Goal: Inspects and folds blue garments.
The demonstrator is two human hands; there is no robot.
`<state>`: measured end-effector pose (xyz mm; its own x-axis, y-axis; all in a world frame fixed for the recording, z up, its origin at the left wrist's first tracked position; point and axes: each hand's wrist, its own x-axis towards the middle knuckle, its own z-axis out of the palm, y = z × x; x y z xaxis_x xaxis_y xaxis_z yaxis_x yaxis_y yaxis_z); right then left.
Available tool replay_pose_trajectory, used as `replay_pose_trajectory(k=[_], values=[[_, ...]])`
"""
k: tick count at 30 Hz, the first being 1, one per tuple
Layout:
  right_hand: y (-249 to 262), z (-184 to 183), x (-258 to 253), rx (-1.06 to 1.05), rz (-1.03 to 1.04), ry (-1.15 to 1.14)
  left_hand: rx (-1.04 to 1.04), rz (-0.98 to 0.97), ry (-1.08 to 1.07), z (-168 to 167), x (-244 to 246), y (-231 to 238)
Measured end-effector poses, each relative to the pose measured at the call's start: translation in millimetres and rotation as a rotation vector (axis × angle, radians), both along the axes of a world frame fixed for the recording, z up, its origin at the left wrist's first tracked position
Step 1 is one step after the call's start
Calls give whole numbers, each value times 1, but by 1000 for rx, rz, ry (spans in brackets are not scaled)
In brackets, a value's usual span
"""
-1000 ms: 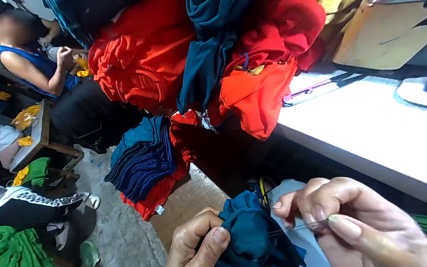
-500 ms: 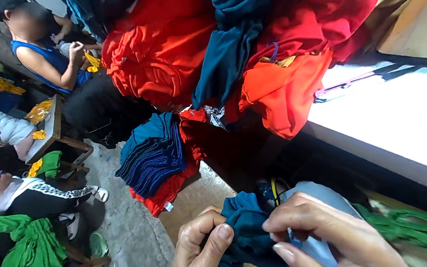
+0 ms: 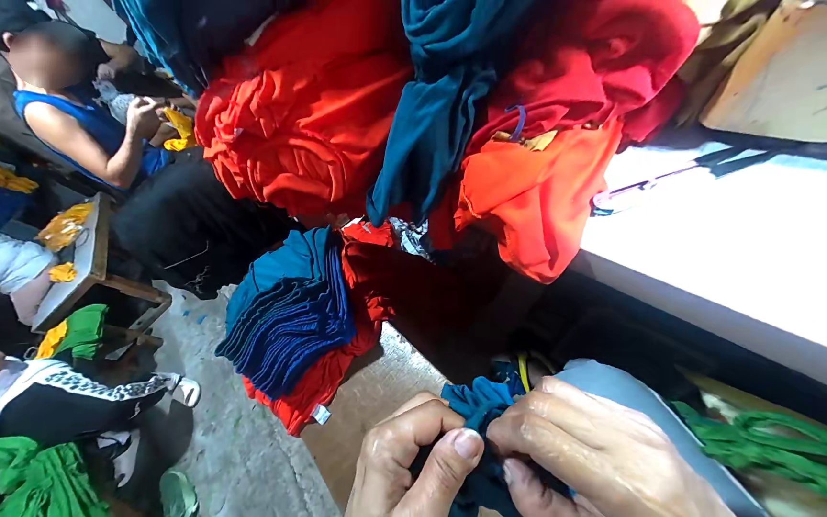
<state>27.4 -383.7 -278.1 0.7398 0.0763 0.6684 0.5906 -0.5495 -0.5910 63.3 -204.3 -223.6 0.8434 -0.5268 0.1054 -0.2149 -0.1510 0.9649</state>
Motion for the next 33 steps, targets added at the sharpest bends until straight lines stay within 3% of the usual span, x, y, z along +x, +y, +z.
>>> replay_pose_trajectory(k=[2, 7, 10, 14, 19, 21, 25, 28, 30, 33], values=[[-8, 0, -1, 50, -41, 25, -21, -64, -18, -6, 10, -9], [-44, 2, -14, 452, 101, 166, -103, -104, 1, -14, 27, -43], [-56, -3, -18, 590, 78, 171, -122, -104, 12, -16, 30, -67], [-65, -9, -22, 597, -78, 191, -130, -192, 78, -21, 39, -82], [-67, -20, -18, 484, -215, 151, -147, -165, 193, -22, 44, -87], [-68, -22, -18, 530, -198, 157, -142, -127, 201, -22, 47, -85], [-71, -22, -19, 901, -27, 203, -133, -66, 193, -22, 48, -82], [-69, -21, -16, 1054, 48, 192, -126, -75, 216, -25, 49, -76], [-65, -20, -13, 1077, 50, 161, -137, -79, 220, -26, 48, -73], [-59, -17, -13, 878, 2, 173, -137, -76, 213, -26, 47, -67]])
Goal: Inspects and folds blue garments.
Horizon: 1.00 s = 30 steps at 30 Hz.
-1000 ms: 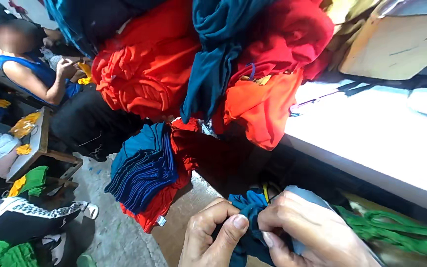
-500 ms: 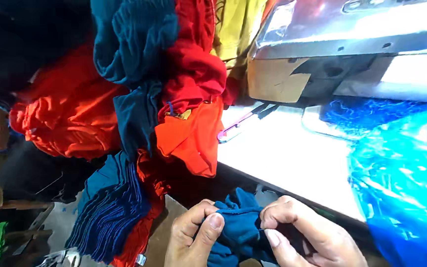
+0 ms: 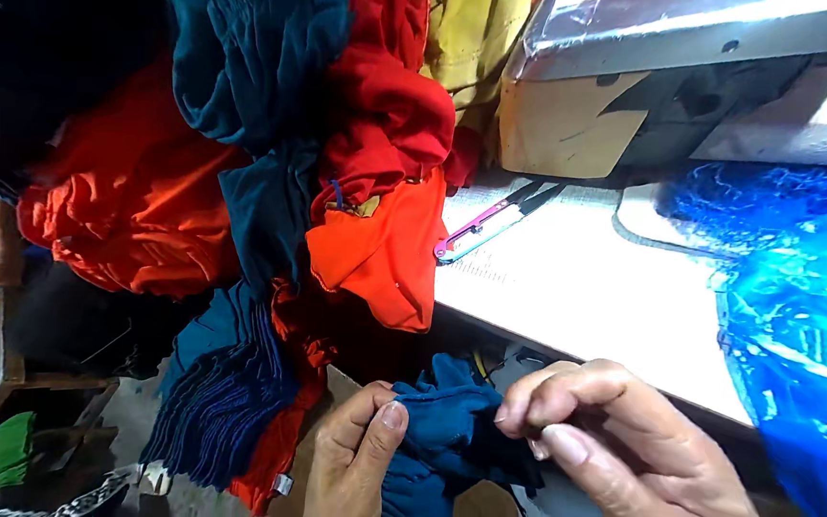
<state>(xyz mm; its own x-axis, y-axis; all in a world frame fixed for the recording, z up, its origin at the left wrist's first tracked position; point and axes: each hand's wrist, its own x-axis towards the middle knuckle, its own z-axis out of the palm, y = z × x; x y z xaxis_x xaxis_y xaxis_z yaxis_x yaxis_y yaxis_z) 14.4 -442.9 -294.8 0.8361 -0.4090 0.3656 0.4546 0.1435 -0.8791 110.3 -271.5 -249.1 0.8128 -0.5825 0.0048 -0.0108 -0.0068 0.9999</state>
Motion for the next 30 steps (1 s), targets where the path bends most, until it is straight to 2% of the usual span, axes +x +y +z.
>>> replay_pose_trajectory(k=[5, 7, 14, 19, 24, 27, 30], values=[[10, -7, 3, -433, -115, -11, 23, 52, 0, 4, -9, 7], [13, -9, 5, -499, -162, -28, 28, 27, -18, 6, -11, 8], [17, 0, -1, -529, -148, -79, 52, 8, -71, 21, -22, 10], [18, 9, -13, -220, -23, -105, 61, 27, -71, 23, -29, 19], [18, 15, -17, -29, 113, -99, 25, 124, -4, 28, -40, 32], [25, 23, -24, -185, 30, -66, 25, 125, -5, 33, -45, 36], [29, 19, -21, -417, -71, -151, 42, 130, -7, 37, -50, 39]])
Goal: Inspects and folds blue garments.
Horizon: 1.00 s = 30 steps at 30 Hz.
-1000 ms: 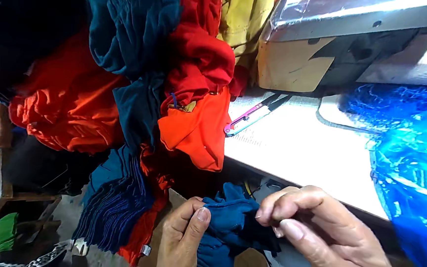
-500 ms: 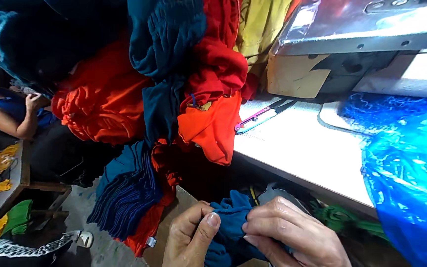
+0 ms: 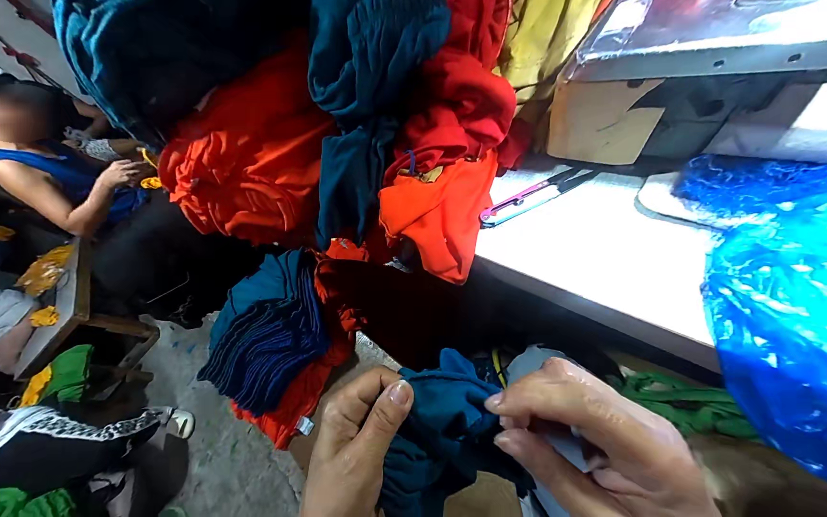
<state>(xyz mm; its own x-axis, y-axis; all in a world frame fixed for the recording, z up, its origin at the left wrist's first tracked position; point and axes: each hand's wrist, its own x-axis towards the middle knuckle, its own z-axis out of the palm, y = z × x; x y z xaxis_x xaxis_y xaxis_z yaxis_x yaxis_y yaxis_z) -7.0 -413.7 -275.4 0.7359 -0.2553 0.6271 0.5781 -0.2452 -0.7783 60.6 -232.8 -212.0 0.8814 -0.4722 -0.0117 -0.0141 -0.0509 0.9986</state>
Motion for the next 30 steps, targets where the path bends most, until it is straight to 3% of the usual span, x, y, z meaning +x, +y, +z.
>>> replay_pose_trajectory(k=[8, 17, 22, 30], values=[[0, -4, 5, -239, -154, -51, 40, -68, 6, 5, -1, -13], [-22, -4, 11, -106, -173, -2, 120, -271, -118, 7, 16, -44], [-31, -16, 17, -227, -290, -20, 100, -258, 37, 3, 26, -52], [-41, -30, 17, -122, -349, -33, 67, -70, 194, -7, 34, -58]])
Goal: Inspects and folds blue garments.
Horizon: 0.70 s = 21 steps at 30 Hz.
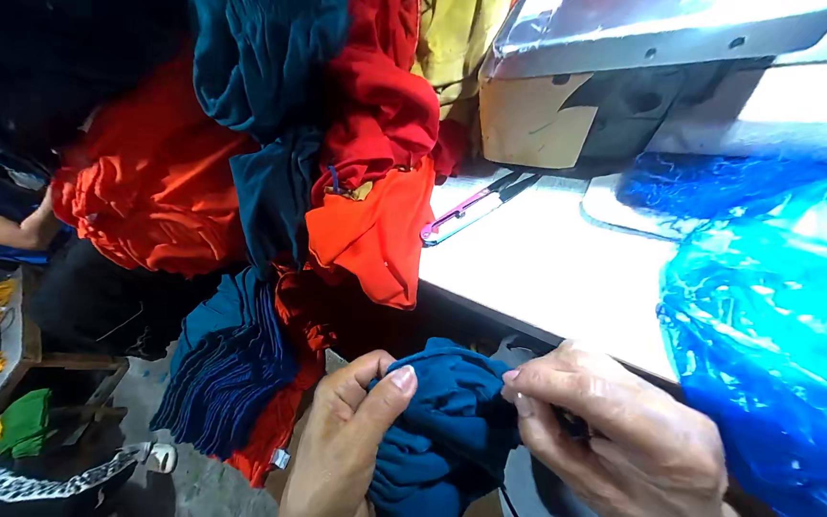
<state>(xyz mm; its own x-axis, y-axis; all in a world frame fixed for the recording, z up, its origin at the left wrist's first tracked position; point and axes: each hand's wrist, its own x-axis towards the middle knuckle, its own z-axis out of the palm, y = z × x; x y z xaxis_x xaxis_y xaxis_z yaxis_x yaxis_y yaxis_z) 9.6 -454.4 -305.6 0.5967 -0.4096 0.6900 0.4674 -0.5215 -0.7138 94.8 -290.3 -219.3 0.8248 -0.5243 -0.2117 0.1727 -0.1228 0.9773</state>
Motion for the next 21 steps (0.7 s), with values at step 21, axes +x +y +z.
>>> replay_pose_trajectory(k=[21], values=[[6, 3, 1, -89, 154, 222, 175, -20, -120, -13, 16, 3]])
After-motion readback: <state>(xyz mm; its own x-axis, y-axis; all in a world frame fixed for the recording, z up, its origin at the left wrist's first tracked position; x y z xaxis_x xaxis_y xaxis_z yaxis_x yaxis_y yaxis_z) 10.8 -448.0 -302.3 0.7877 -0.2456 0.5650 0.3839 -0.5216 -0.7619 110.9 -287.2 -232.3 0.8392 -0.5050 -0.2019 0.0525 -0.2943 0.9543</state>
